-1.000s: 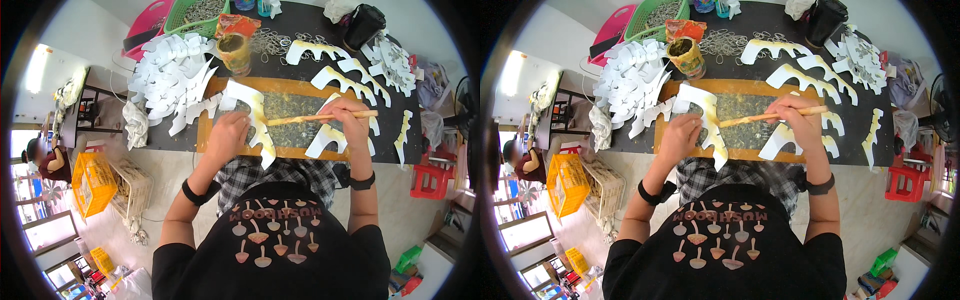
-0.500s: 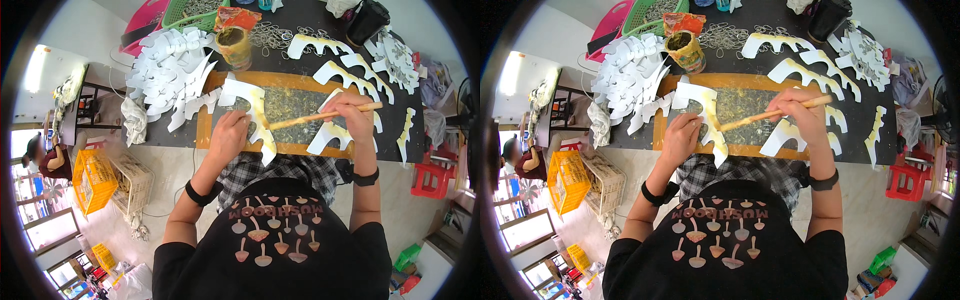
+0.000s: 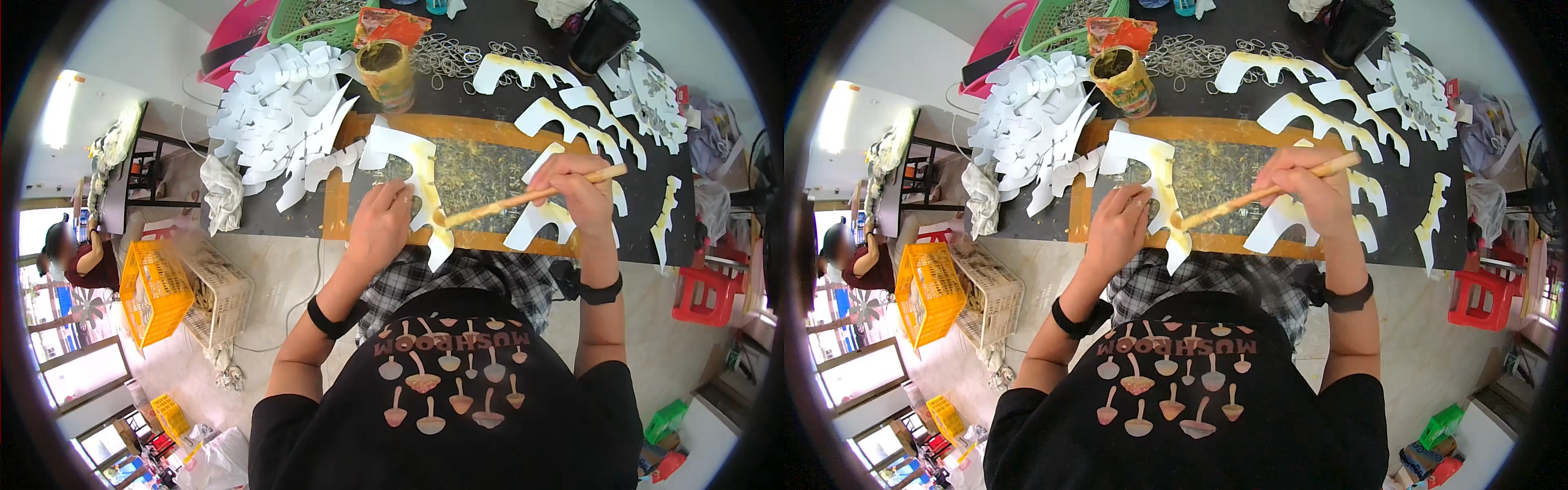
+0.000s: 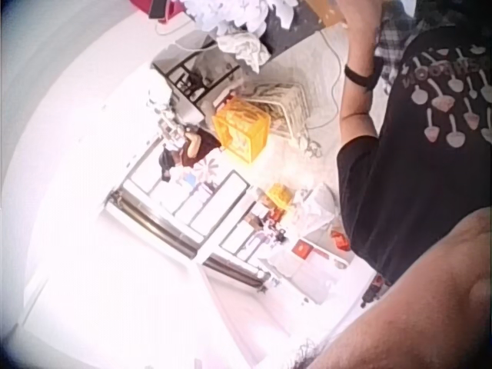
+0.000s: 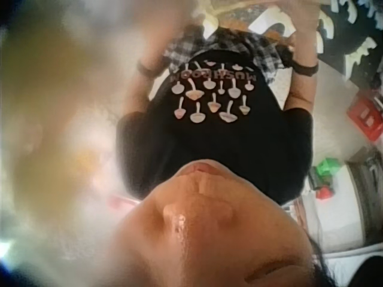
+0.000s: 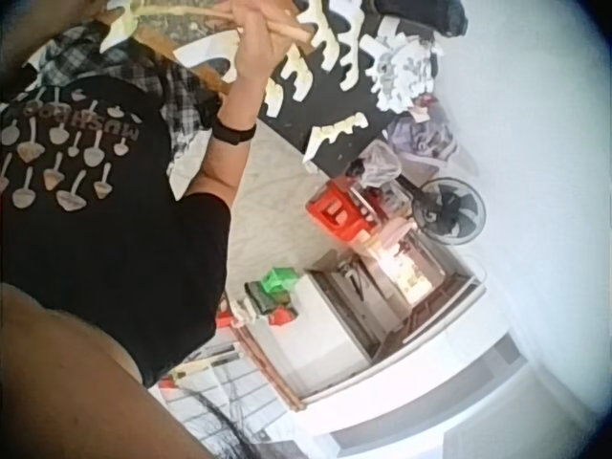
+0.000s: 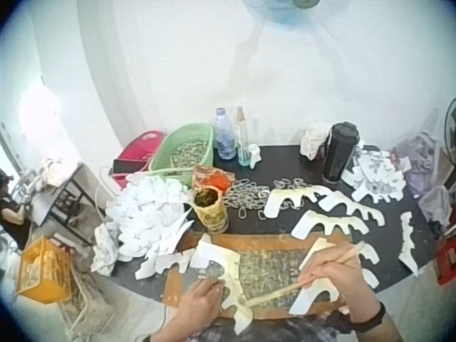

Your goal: Applying adhesive to shoe upper parts with a brush and organizing components for assembly.

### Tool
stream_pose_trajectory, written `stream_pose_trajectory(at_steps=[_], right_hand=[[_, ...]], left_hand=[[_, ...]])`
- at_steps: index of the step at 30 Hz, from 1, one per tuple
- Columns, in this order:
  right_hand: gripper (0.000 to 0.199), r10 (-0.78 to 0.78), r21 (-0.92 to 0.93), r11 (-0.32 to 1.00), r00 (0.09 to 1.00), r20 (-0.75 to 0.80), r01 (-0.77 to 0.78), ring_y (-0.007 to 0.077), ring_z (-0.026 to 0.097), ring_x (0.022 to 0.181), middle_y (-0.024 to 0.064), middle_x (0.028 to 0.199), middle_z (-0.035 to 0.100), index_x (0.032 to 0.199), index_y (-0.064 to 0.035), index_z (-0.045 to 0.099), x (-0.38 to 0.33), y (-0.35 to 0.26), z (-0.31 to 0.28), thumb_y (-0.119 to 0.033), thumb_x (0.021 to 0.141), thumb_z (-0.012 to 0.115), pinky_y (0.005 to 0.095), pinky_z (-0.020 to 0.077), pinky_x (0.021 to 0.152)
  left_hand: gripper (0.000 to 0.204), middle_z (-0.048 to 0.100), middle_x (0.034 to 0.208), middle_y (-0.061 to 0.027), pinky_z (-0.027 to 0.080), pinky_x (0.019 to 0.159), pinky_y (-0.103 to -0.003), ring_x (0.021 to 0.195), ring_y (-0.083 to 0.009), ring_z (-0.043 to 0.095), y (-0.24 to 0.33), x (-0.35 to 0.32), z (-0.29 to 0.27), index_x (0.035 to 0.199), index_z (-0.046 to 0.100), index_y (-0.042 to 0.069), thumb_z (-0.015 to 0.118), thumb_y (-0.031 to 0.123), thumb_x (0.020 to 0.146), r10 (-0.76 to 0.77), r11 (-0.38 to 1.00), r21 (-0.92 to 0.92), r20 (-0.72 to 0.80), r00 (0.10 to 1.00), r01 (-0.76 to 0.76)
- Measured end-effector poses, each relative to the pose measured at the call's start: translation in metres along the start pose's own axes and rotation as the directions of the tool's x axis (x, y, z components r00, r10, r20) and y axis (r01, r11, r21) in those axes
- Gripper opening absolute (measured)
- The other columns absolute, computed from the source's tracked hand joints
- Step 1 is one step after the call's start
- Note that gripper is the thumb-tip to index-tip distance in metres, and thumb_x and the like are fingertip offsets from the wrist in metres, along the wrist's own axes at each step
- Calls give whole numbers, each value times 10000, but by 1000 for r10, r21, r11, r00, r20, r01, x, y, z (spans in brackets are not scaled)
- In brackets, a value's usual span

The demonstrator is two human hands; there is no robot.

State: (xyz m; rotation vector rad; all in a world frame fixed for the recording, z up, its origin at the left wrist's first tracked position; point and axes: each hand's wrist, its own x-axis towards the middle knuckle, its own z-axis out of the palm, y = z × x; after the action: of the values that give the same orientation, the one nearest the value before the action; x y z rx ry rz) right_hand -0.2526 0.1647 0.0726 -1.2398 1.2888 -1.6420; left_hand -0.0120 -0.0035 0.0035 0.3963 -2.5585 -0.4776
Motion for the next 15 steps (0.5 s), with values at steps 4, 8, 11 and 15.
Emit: stream_pose_trajectory(at_steps=[4, 8, 11, 15], right_hand=[[212, -39, 101, 993, 979, -200, 60, 213, 605, 565, 189, 706, 619, 707, 92, 602, -6, -4, -3, -56, 774, 466, 288, 508, 554], [195, -26, -40, 999, 953, -301, 14, 208, 615, 628, 181, 762, 629, 754, 92, 617, -6, 5, 10, -31, 797, 472, 278, 518, 598], [185, 6, -22, 1000, 967, -257, -12, 190, 616, 660, 163, 777, 632, 756, 94, 619, -10, 7, 14, -17, 797, 477, 272, 517, 632], [178, -18, -69, 998, 979, -203, 4, 186, 615, 645, 155, 763, 631, 728, 91, 619, -18, 3, 14, -23, 772, 489, 272, 511, 630]], left_hand=[[229, 577, 979, -147, 465, 754, -388, 861, -324, 563, 0, 0, 1, 981, 612, -43, 594, -23, 754, 5, 1000, 24, 16, 1000, -6], [243, 578, 987, -156, 464, 752, -392, 868, -330, 561, 2, -1, 3, 1003, 596, -38, 591, -17, 761, 24, 999, 34, -6, 1000, -24], [261, 580, 998, -165, 461, 749, -393, 866, -346, 559, 4, -6, 3, 1015, 569, -23, 610, -5, 758, -11, 999, 49, -35, 999, 13], [342, 585, 1001, -159, 461, 744, -398, 867, -332, 567, 17, -22, 2, 1007, 546, 6, 700, 67, 708, 52, 997, -54, -57, 997, -55]])
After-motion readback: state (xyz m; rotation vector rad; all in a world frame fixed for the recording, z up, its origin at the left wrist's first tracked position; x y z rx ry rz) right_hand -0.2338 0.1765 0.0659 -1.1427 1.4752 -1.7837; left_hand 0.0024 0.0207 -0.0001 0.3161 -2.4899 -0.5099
